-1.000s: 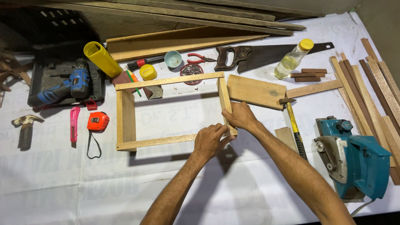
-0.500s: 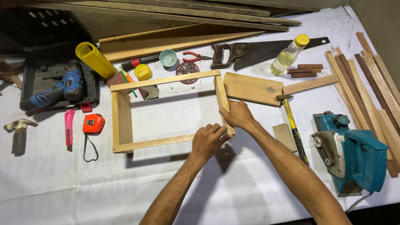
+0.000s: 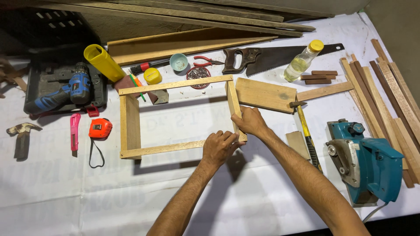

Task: The person assembles a small rectangular wooden frame on a workbench. They position wood strips against the frame, measure it with a tape measure, pick nails from a dish, hammer nails into the joints, and sand the wood pieces with a sanding block.

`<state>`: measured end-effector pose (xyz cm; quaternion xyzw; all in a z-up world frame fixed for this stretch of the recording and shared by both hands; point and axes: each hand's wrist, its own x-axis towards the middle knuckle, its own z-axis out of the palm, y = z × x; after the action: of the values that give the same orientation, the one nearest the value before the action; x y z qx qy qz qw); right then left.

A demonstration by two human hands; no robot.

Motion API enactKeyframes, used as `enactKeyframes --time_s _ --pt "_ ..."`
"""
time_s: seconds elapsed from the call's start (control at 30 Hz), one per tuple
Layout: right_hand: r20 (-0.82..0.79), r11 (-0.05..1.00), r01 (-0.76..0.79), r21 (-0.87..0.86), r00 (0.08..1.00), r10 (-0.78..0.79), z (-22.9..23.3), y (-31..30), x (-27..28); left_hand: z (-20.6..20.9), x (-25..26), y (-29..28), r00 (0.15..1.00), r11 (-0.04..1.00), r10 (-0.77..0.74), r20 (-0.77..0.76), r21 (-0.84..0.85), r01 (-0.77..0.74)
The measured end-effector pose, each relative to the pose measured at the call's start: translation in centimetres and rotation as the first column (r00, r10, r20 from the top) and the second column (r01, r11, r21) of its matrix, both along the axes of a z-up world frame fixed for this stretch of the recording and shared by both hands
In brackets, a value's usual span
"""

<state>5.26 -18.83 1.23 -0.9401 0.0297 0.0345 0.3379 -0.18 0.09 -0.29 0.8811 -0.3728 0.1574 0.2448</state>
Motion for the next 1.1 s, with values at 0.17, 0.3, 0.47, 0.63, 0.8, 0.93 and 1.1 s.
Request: enactKeyframes --time_s 0.17,0.3,0.47,0.63,0.8,0.93,1.1 --pt "-0.041 0.996 0.015 0.086 0.999 -0.011 1.1 -0.1 -0.6 -0.1 -0.5 0.1 1.0 1.0 0.021 0.012 0.008 -0.021" --pt "-0.05 0.988 -0.024 0.151 0.998 0.031 4.0 -0.8 -1.1 1.8 -1.2 -0.3 0.997 0.996 0.05 -0.06 0.082 -0.045" --pt "-0.149 0.965 0.16 0.207 0.98 -0.13 5.1 -4.5 -2.5 4.8 -2.1 -0.5 0.997 0.999 0.045 -0.056 0.002 -0.045" --pt "-0.049 0.959 0.156 0.238 0.988 -0.149 7.2 -3.6 -2.2 7.6 -0.7 2.3 0.997 0.988 0.07 -0.037 -0.136 -0.075" --pt "0.062 0.94 -0.077 0.331 0.996 0.06 9.7 5.4 -0.3 11.2 0.2 10.8 0.967 0.95 0.252 0.042 -0.202 -0.239" --pt "0.042 0.866 -0.226 0.447 0.972 0.232 12.6 15.2 0.9 12.2 0.2 19.7 0.914 0.898 0.4 0.069 -0.227 -0.377" --pt "0.02 0.806 -0.396 0.439 0.901 0.432 12.6 27.1 3.2 11.2 0.6 31.2 0.82 0.802 0.571 0.047 -0.243 -0.545"
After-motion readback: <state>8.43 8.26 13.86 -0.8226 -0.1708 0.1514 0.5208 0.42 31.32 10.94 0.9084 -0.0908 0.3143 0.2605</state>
